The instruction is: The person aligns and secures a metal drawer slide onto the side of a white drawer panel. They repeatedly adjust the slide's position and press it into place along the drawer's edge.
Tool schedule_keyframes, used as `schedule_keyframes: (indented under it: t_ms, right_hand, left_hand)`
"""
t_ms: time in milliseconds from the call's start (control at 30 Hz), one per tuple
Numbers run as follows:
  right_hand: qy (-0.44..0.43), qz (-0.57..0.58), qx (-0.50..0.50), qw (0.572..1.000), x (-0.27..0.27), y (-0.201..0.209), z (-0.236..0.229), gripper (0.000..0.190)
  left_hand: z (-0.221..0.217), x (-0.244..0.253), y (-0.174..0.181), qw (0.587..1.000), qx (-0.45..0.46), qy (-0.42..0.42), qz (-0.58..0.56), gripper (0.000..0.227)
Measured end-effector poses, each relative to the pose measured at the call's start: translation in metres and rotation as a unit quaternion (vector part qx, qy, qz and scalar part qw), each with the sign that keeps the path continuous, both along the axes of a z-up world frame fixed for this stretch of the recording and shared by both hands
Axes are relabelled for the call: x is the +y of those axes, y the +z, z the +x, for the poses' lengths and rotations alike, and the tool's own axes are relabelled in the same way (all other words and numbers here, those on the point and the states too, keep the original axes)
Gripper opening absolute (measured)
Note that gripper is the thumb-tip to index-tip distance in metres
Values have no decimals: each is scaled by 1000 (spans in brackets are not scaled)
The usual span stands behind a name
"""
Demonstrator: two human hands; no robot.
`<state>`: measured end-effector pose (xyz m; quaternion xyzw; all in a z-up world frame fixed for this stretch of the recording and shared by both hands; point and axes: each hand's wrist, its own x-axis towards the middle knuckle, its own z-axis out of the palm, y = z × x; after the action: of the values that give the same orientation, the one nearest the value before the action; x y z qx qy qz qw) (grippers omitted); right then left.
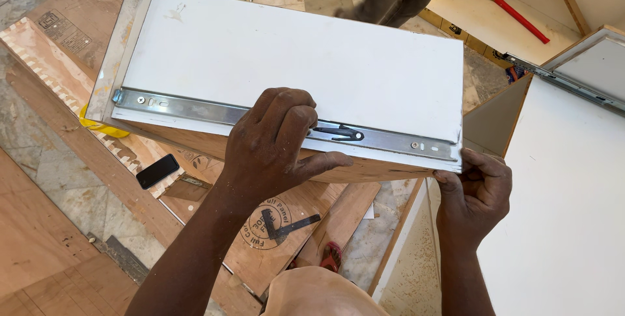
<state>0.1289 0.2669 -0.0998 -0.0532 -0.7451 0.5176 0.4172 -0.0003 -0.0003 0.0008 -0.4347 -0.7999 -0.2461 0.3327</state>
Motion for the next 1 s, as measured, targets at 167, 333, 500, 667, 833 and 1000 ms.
schedule_keyframes:
  t_ms: [167, 333, 500, 667, 833, 1000]
  right_hand:
    - [-1, -7, 4, 1000, -1, -1, -1, 42]
    - [-3, -8, 5, 1000, 0, -3, -2, 45]
    - [6, -20, 8, 1000, 1, -6, -2, 45]
    - [4, -18, 2, 1000, 3, -7, -2, 45]
    - [3, -13, -3, 1000, 4, -7, -3, 47]
    - [13, -27, -3, 1000, 4, -5, -3, 48]
  left_hand:
    - [1, 1, 4, 1000, 21, 9, -18, 61]
    - [2, 3, 7, 999, -5, 26, -26, 58]
    - [1, 3, 6, 999, -18, 33, -36, 56]
    - [1, 4, 6, 999, -24, 29, -29, 59]
    - [2, 5, 6, 999, -30, 16, -8, 58]
    - [3, 6, 8, 999, -22, 29, -17, 55]
